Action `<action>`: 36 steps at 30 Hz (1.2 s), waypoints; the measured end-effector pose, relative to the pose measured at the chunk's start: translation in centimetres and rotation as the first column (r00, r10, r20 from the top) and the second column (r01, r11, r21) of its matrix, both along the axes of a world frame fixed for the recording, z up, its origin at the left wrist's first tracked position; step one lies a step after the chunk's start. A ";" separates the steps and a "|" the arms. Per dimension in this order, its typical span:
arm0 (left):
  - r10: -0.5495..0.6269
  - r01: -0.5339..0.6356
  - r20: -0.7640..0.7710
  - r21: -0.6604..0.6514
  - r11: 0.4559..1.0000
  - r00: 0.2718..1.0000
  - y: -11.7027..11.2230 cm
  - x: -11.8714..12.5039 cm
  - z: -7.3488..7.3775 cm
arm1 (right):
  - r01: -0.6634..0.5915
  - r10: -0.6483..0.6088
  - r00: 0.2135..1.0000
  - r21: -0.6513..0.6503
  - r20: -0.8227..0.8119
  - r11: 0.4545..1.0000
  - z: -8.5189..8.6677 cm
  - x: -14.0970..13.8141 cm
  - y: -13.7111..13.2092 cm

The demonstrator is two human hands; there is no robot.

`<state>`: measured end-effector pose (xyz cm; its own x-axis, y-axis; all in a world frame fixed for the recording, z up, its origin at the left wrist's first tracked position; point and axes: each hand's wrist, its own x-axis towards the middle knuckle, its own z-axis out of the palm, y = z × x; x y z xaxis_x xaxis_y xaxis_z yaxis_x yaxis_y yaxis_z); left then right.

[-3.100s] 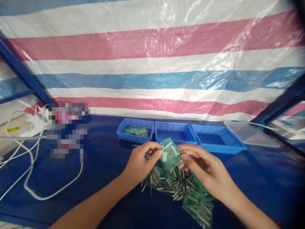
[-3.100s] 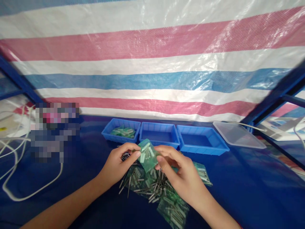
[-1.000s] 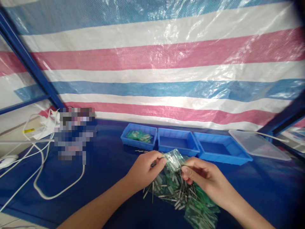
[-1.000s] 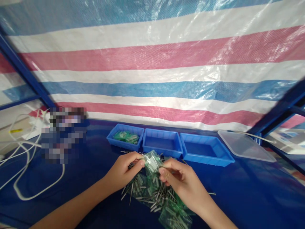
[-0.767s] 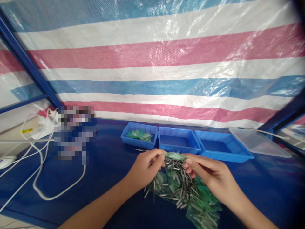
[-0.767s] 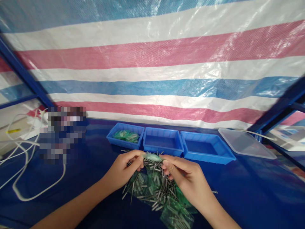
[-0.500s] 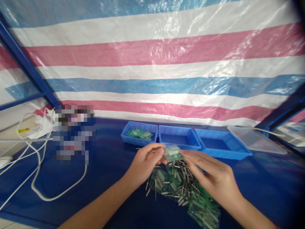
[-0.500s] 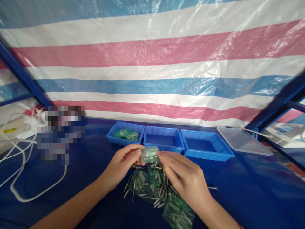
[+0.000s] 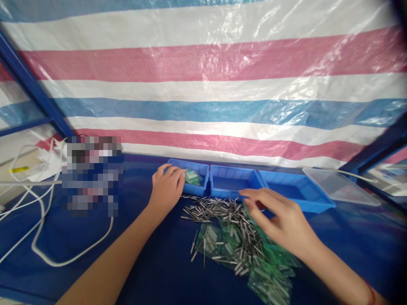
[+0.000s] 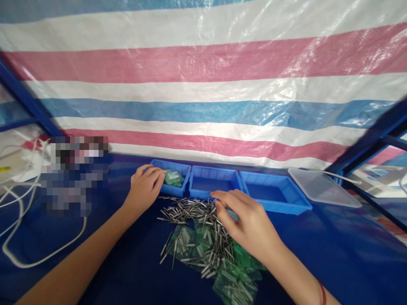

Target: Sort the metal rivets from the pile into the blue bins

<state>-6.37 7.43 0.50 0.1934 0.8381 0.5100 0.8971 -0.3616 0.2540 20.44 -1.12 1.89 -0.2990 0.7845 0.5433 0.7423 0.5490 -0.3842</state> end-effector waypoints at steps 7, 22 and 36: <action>-0.075 0.078 -0.048 0.071 0.994 0.996 -1.3 1.1 -0.5 | -0.071 0.124 0.962 -0.217 0.241 0.973 0.7 2.7 0.1; -0.571 0.586 0.177 -0.041 0.809 0.801 -6.2 4.8 0.4 | 0.021 -0.013 0.995 0.084 -0.097 0.996 0.4 0.8 -2.1; -0.279 0.563 0.561 -0.430 0.706 0.779 -6.6 5.0 0.4 | -0.124 -0.164 0.805 -0.431 -0.570 0.894 0.5 -1.4 -2.1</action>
<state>-1.35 0.78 0.86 0.4812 0.8699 0.1083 0.4253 -0.3398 0.8388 19.07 -3.26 2.36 -0.0226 0.9770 0.2120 0.3067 0.2086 -0.9286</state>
